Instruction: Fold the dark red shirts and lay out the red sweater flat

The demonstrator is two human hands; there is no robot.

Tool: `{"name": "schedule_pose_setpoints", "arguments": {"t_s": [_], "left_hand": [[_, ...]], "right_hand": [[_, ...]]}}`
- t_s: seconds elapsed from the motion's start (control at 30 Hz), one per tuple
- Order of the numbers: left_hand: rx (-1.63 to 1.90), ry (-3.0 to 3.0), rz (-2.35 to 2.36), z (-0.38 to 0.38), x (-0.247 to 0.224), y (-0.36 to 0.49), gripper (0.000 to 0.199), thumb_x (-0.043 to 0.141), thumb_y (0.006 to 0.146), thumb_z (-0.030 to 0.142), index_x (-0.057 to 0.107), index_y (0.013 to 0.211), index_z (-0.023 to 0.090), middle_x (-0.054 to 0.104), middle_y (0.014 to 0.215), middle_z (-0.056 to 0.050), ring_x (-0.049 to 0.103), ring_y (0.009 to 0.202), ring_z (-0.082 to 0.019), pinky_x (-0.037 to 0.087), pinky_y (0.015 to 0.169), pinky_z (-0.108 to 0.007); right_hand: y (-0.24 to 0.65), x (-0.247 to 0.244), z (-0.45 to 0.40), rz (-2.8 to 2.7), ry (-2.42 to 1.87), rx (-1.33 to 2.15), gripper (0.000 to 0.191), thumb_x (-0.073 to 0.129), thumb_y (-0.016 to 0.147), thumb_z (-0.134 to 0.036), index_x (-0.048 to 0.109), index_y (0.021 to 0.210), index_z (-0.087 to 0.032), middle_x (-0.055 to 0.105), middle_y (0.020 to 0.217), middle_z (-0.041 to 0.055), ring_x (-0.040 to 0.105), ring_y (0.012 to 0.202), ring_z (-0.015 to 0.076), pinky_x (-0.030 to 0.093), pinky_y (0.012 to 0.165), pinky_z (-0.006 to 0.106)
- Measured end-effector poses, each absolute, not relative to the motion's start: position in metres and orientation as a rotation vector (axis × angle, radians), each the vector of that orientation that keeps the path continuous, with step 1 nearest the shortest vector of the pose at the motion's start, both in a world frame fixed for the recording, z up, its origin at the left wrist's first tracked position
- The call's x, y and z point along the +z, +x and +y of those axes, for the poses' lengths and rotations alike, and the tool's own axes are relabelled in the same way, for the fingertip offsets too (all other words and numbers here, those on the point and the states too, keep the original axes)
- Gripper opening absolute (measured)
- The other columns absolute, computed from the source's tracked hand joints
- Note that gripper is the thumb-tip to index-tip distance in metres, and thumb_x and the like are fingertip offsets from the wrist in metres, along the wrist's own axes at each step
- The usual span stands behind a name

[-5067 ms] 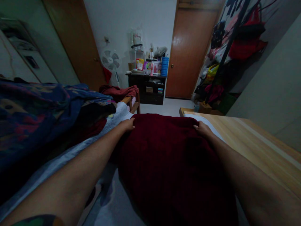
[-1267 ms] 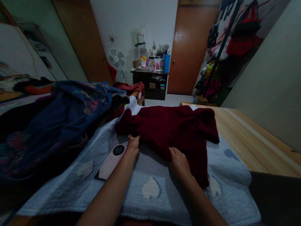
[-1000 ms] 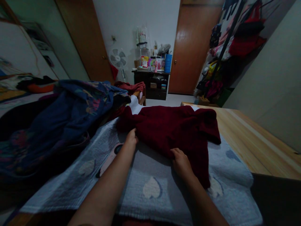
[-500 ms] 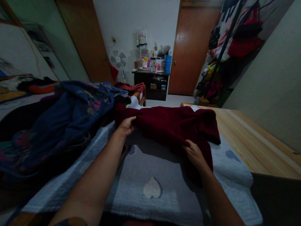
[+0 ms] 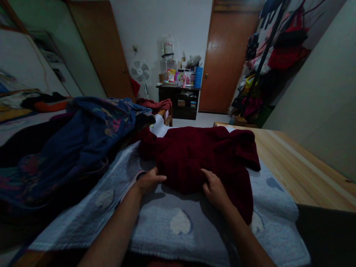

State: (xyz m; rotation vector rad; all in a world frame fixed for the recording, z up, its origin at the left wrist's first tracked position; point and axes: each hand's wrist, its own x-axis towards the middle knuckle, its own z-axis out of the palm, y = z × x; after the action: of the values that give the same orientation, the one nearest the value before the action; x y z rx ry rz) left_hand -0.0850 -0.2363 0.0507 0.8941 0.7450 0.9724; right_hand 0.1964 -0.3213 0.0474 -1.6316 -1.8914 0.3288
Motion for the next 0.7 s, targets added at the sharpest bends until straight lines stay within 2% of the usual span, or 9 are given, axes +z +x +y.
{"name": "schedule_pose_setpoints", "arguments": {"t_s": [0.07, 0.17, 0.3, 0.4, 0.57, 0.7], "left_hand": [[0.963, 0.981, 0.814, -0.24, 0.046, -0.078, 0.076, 0.085, 0.049, 0.008, 0.062, 0.12, 0.023, 0.067, 0.12, -0.012, 0.055, 0.122, -0.029, 0.039, 0.108, -0.043], [1.094, 1.036, 0.947, -0.232, 0.048, -0.065, 0.065, 0.086, 0.054, 0.014, 0.065, 0.115, 0.019, 0.069, 0.117, -0.012, 0.059, 0.117, -0.029, 0.039, 0.108, -0.043], [1.253, 1.096, 0.977, -0.215, 0.07, -0.056, 0.056, 0.085, 0.058, 0.016, 0.066, 0.111, 0.017, 0.072, 0.11, -0.009, 0.061, 0.115, -0.027, 0.04, 0.108, -0.04], [1.346, 1.043, 1.013, -0.206, 0.102, -0.062, 0.049, 0.084, 0.06, 0.015, 0.068, 0.106, 0.016, 0.073, 0.104, -0.007, 0.062, 0.113, -0.026, 0.044, 0.105, -0.036], [1.202, 0.765, 0.925, -0.202, 0.136, -0.088, 0.029, 0.071, 0.077, 0.024, 0.068, 0.104, 0.013, 0.074, 0.093, -0.009, 0.07, 0.092, -0.026, 0.056, 0.085, -0.04], [1.123, 0.79, 1.064, -0.207, 0.116, -0.109, 0.034, 0.075, 0.071, 0.014, 0.068, 0.103, 0.015, 0.074, 0.092, -0.009, 0.071, 0.078, -0.021, 0.057, 0.079, -0.033]], "right_hand": [[0.195, 0.042, -0.322, -1.897, -1.682, 0.395, 0.055, 0.043, 0.076, -0.014, 0.052, 0.131, -0.012, 0.058, 0.13, 0.0112, 0.052, 0.117, 0.0225, 0.038, 0.104, 0.038], [0.196, 0.039, -0.321, -1.855, -1.712, 0.431, 0.05, 0.042, 0.078, -0.016, 0.055, 0.126, -0.012, 0.06, 0.126, 0.0121, 0.054, 0.115, 0.0226, 0.039, 0.102, 0.036], [0.206, 0.051, -0.317, -1.712, -1.673, 0.49, 0.037, 0.038, 0.081, -0.018, 0.062, 0.108, -0.014, 0.068, 0.102, 0.0103, 0.062, 0.094, 0.0211, 0.045, 0.087, 0.032], [0.218, 0.069, -0.314, -1.544, -1.619, 0.545, 0.028, 0.04, 0.085, -0.027, 0.063, 0.097, -0.017, 0.068, 0.089, 0.0062, 0.062, 0.081, 0.0197, 0.046, 0.075, 0.029], [0.221, 0.085, -0.314, -1.475, -1.592, 0.567, 0.026, 0.046, 0.086, -0.033, 0.064, 0.097, -0.018, 0.069, 0.092, 0.0066, 0.063, 0.084, 0.0205, 0.046, 0.077, 0.03], [0.204, 0.071, -0.324, -1.689, -1.644, 0.697, 0.032, 0.053, 0.085, -0.032, 0.063, 0.111, -0.018, 0.068, 0.111, 0.0097, 0.063, 0.099, 0.0222, 0.046, 0.089, 0.034]]}}
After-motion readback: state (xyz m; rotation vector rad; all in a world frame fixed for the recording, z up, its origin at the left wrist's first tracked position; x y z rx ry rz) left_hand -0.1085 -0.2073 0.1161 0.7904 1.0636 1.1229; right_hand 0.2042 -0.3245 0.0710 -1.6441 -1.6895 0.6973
